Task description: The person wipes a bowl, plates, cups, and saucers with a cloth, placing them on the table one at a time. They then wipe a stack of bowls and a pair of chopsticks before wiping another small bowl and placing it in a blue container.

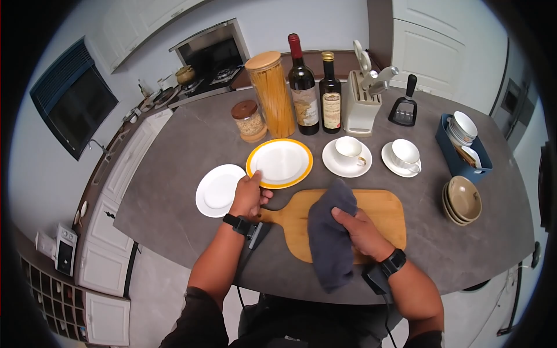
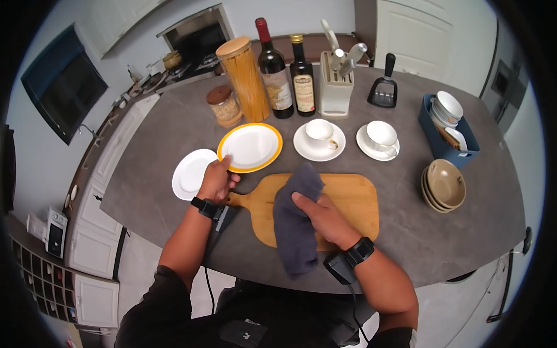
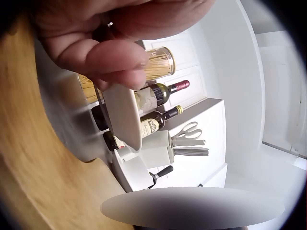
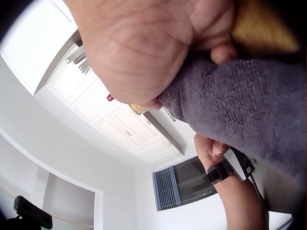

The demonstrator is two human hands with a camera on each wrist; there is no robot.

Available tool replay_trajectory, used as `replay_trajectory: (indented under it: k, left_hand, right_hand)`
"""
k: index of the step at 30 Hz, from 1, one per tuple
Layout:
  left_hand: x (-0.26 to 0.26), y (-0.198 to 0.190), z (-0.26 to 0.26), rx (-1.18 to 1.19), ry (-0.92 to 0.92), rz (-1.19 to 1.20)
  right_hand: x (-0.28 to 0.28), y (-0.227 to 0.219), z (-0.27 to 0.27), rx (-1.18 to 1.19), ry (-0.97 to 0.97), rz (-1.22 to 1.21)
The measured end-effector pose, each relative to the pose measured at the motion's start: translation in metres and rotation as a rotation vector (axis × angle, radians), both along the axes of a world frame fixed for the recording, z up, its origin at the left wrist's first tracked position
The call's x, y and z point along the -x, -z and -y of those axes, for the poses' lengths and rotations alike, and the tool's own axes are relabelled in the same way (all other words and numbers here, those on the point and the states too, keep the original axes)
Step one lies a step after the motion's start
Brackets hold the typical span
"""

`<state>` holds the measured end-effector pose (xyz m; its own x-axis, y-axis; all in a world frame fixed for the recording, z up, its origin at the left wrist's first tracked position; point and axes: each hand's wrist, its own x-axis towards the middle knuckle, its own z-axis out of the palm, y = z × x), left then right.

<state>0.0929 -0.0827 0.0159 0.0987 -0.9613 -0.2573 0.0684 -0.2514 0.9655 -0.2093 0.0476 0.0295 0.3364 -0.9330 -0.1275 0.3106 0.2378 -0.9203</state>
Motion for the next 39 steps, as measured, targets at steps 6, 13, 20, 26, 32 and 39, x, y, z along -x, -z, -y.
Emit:
replay_trajectory:
  k: [6,13,20,26,32,39]
  left_hand:
    - [0.002,0.004,0.008,-0.048,0.011,0.016]
    - [0.002,0.005,0.015,-0.108,0.049,-0.056]
    - [-0.006,-0.002,0.015,-0.187,0.162,-0.205]
    - [-0.014,-0.015,0.004,-0.124,0.221,-0.303]
    - [-0.026,-0.029,-0.014,-0.077,0.238,-0.28]
    - [-0.091,-0.041,-0.033,0.112,0.002,0.211]
  right_hand:
    - [0.003,0.003,0.001,0.016,-0.011,-0.032]
    - [0.003,0.002,0.0,0.056,-0.02,-0.061]
    - [0.004,-0.003,-0.004,0.125,-0.018,-0.076]
    - [0.005,0.008,0.001,0.111,-0.052,-0.128]
    - [0.002,0.01,0.0,0.153,-0.021,-0.116]
    - [0.001,0.008,-0.002,0.157,-0.005,-0.173]
